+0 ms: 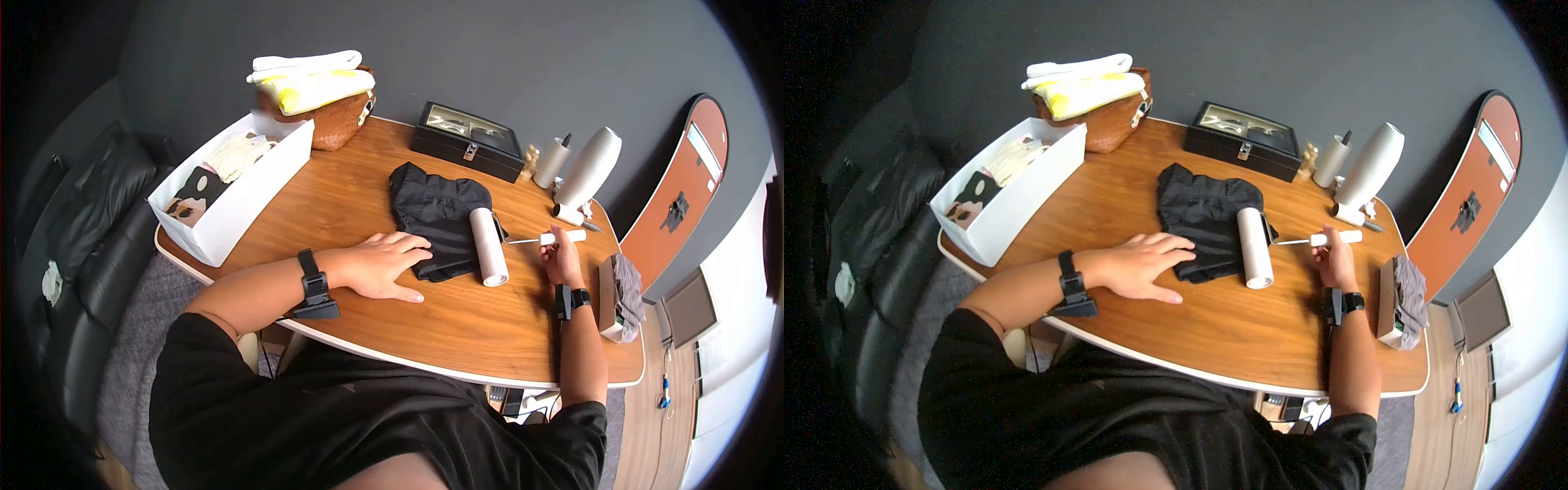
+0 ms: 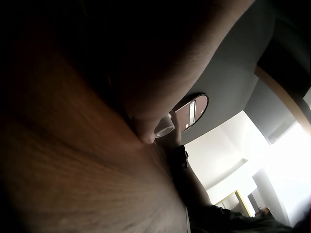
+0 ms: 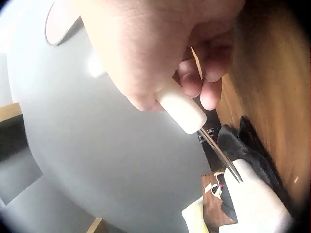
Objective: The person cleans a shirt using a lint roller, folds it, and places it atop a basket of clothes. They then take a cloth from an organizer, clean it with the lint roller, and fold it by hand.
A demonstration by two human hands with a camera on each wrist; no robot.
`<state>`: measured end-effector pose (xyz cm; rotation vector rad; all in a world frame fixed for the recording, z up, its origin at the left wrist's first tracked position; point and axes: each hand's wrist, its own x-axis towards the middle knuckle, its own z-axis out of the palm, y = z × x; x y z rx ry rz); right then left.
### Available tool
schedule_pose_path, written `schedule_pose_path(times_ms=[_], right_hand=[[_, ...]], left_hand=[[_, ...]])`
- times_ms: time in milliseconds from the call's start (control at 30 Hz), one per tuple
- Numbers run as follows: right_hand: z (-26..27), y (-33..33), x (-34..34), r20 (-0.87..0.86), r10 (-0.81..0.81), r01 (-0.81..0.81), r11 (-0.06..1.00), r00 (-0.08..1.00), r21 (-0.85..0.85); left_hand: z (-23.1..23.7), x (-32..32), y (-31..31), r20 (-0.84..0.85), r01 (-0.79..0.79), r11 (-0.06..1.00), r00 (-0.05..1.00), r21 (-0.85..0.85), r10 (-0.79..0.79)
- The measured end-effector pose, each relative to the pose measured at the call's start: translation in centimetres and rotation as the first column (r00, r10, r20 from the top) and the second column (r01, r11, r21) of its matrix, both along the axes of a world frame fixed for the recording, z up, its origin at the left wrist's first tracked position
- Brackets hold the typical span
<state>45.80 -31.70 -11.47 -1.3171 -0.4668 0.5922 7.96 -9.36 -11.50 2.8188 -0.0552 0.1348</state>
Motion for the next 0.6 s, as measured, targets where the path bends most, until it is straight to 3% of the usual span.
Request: schedule_pose_path(times_ms=[133,333,500,600], right_hand=[[-0.6,0.4,0.2,0.030,0.039,-0.040,0.998,0.999,0.044],[0.8,2.8,-7.7,0.118,0.190,-0.184,0.981,0.975,-0.061],[1.1,3.6,-7.1,0.159,0.112,-0.110,0.994,0.981,-0.021],[-0.2,2.7,-3.2,0.146,0.022,-0.026,0.999,0.989,0.021]], left_hand=[[-0.2,0.1,0.1,-0.001,0.004,1.000,1.000,0.003,-0.004],[0.0,0.1,-0.1,-0.048,-0.025,0.999,0.999,0.029,0.026],[0.2,0.1,0.0,-0.046,-0.023,0.999,0.999,0.032,0.024],[-0.1,0.1,0.2,-0.013,0.007,1.000,1.000,0.002,-0.007]])
